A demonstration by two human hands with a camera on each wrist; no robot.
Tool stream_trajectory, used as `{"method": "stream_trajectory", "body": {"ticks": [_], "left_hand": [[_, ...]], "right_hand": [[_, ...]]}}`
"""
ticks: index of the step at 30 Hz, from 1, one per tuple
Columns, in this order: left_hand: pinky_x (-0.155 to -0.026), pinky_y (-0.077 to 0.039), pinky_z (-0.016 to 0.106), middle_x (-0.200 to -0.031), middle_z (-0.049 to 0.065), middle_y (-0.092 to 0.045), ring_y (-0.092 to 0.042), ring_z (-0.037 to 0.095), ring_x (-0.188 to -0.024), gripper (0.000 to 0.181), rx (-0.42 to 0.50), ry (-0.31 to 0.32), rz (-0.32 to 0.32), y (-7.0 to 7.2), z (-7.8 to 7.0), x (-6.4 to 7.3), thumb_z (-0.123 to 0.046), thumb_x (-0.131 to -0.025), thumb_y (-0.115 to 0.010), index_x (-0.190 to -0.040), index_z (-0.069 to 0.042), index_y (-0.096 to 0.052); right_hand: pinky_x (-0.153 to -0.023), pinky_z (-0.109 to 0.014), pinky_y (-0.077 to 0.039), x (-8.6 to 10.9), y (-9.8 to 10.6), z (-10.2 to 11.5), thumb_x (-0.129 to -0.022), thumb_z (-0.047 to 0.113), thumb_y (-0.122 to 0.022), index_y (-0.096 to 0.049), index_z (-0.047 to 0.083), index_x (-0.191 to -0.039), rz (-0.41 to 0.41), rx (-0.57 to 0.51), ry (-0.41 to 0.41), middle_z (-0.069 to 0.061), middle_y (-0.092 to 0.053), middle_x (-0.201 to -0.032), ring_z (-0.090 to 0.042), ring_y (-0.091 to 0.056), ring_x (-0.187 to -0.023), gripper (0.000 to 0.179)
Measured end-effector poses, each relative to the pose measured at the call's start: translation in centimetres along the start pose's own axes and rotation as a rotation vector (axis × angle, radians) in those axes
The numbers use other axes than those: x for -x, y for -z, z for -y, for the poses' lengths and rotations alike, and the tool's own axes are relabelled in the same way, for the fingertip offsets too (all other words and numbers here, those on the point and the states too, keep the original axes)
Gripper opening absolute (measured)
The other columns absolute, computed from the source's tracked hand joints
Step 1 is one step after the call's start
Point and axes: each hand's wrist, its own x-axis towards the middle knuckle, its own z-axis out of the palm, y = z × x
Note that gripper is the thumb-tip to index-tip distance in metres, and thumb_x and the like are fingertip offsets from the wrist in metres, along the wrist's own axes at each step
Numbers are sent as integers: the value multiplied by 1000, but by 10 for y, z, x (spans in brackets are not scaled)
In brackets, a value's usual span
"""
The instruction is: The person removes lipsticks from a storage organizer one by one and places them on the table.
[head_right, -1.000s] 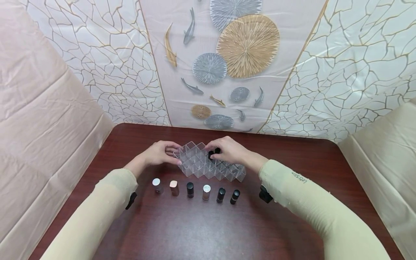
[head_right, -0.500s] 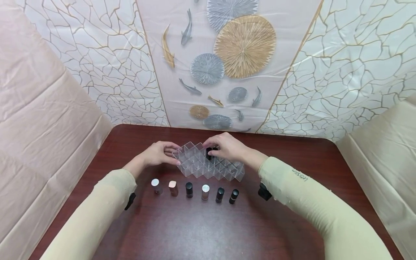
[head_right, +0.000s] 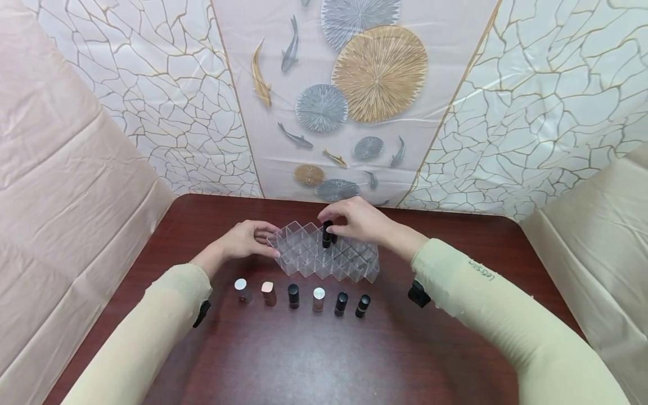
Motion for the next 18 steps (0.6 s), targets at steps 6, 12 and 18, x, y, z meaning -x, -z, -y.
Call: {"method": "stream_trajectory", "body": {"ticks": [6,12,18], "left_hand": [[-107,-56,44,-127,15,-76,-73,30,-121,61,9,4,-2,0,-1,1,-17,-84,-94,-137,-2,-68],[-106,-56,43,-127,15,-77,-73,30,-120,61,10,0,-2,-1,-1,0,-17,-84,-94,-137,-2,-68],[-107,-56,43,-126,15,-77,-73,30,-121,62,9,-4,-3,0,-1,1,-17,-85,-93,-138,0,-67]], "right_hand": [[-97,-45,-59,4,12,3,-92,5,-83,-78,6,-124,-25,32,9,-6,-80,-119,-25,-75,-114,33],[-98,-47,-59,14,23,7,-91,5,-84,-78,7,-124,-47,45,16,-5,-80,-118,-26,-75,-113,33],[-98,-48,-59,27,31,10,-91,4,-84,-79,8,-123,-66,67,18,-2,-80,-117,-26,-75,-114,32]]}}
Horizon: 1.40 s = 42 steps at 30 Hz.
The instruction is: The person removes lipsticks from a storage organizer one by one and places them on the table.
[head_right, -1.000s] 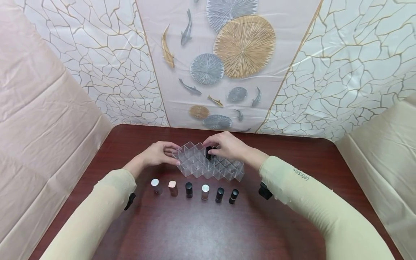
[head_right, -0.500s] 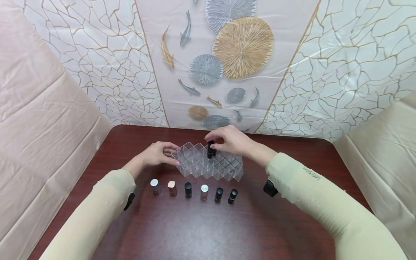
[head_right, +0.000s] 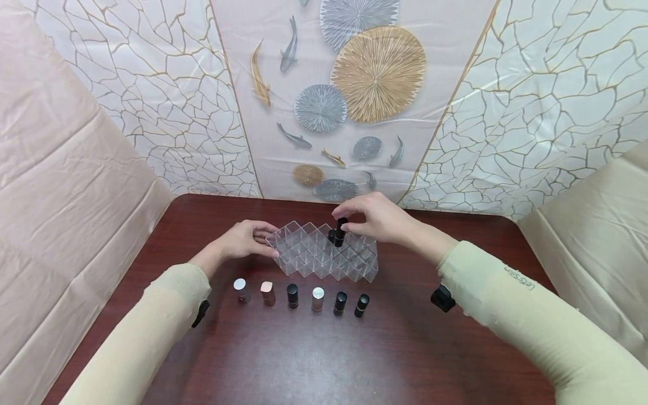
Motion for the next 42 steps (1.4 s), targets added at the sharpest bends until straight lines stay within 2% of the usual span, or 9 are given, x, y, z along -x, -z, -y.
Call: {"method": "stream_trajectory", "body": {"ticks": [15,21,28,42], "left_hand": [[-108,-54,45,-128,17,-76,-72,32,-122,62,-6,1,6,-1,-2,-2,-16,-85,-93,-139,1,-66],[-108,-55,45,-127,16,-76,-72,31,-122,63,-9,2,8,-1,-2,-4,-17,-85,-93,-139,0,-67],[-108,-55,46,-129,17,-75,-72,32,-122,62,-13,-3,12,-1,-2,-4,-18,-86,-92,-139,1,-66],[-109,-54,47,-129,16,-75,-71,32,-123,64,-35,3,11,0,-3,0,-19,-86,-93,-140,1,-66]], "right_hand": [[-88,-42,-60,40,17,7,-87,3,-86,-81,15,-119,-54,78,-35,5,-81,-115,-18,-76,-109,35],[-88,-29,-58,58,20,10,-85,1,-87,-82,18,-118,-78,99,-46,8,-80,-114,-14,-77,-104,37],[-90,-12,-49,79,23,13,-84,1,-88,-81,20,-119,-93,107,-69,11,-80,-115,-12,-76,-105,41],[-91,-8,-49,107,14,20,-79,-3,-90,-81,16,-118,-123,43,-49,8,-80,-112,-11,-76,-101,45]]}}
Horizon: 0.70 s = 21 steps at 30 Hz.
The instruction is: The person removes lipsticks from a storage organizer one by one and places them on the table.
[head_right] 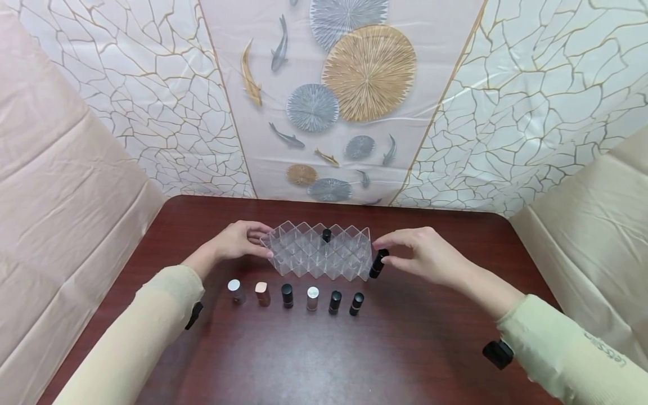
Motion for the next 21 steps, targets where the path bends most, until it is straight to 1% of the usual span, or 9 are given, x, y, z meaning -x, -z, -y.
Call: {"method": "stream_trajectory", "body": {"ticks": [4,10,17,21], "left_hand": [[-109,-54,47,-128,16,-76,-72,32,-122,63,-2,-7,-1,0,-1,-1,-19,-85,-93,-139,1,-66],[-109,-54,47,-128,16,-76,-72,32,-122,63,4,0,3,0,1,-2,-18,-85,-93,-139,1,-66],[-109,-53,48,-128,15,-76,-72,31,-122,63,-1,15,4,0,-1,0,-19,-85,-93,-140,0,-66],[-110,-53,48,-128,15,-76,-71,31,-122,64,-7,14,6,0,0,1,-20,-86,-93,-140,0,-66]], "right_hand": [[-92,-8,-49,7,-1,1,-78,-2,-91,-81,17,-118,3,1,-12,9,-80,-112,-10,-77,-102,46],[-93,-8,-49,17,-2,4,-78,0,-92,-80,19,-120,-1,18,-32,10,-80,-113,-10,-76,-102,48],[-94,-9,-49,27,-4,6,-74,-2,-92,-80,16,-120,-22,34,-3,7,-80,-113,-12,-76,-102,51],[-93,-9,-49,33,-8,6,-74,-2,-92,-80,16,-120,-18,33,0,7,-80,-113,-12,-77,-101,51]]}}
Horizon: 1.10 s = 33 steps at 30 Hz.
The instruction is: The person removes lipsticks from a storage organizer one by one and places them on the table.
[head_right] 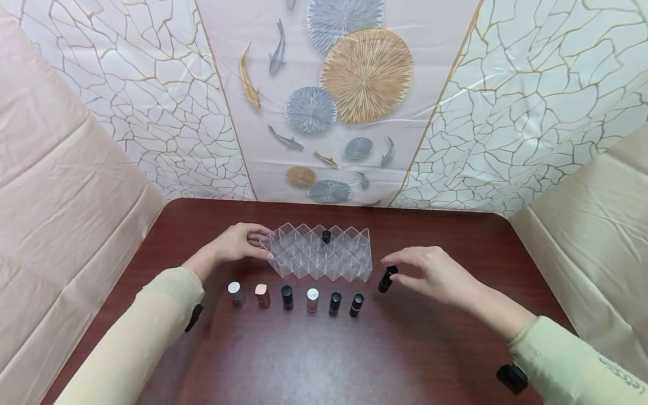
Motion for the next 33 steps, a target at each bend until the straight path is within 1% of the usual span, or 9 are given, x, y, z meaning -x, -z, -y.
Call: {"method": "stream_trajectory", "body": {"ticks": [10,20,26,30,33], "left_hand": [[-110,-53,49,-129,16,-75,-71,32,-122,63,0,-11,3,1,0,-1,-20,-86,-92,-140,1,-66],[-109,-53,48,-129,17,-75,-71,33,-123,63,5,-14,7,0,0,-1,-19,-86,-92,-139,1,-66],[-108,-54,47,-126,18,-76,-72,33,-121,61,27,-31,11,-1,-2,-1,-15,-86,-91,-138,4,-65],[-108,-54,47,-126,18,-76,-71,34,-122,61,19,-30,10,0,-1,-1,-17,-86,-92,-138,3,-66],[-108,-54,47,-127,18,-76,-71,35,-122,62,14,-33,11,0,0,-1,-17,-86,-92,-138,3,-66]], "right_hand": [[-93,-9,-50,11,-12,-2,-74,-2,-92,-79,16,-120,7,-5,5,7,-80,-111,-12,-77,-100,50],[-93,-9,-50,15,-24,-3,-72,-4,-91,-79,10,-117,9,-9,47,5,-80,-110,-13,-77,-98,49],[-95,-9,-50,21,-35,-4,-70,-4,-91,-79,13,-117,4,-22,63,4,-80,-109,-15,-77,-97,51],[-96,-10,-50,25,-41,-3,-67,-6,-92,-79,14,-116,-12,-25,75,3,-80,-108,-17,-77,-96,54],[-98,-10,-49,28,-44,-1,-66,-5,-93,-79,15,-116,-19,-23,70,4,-80,-108,-18,-76,-97,55]]}}
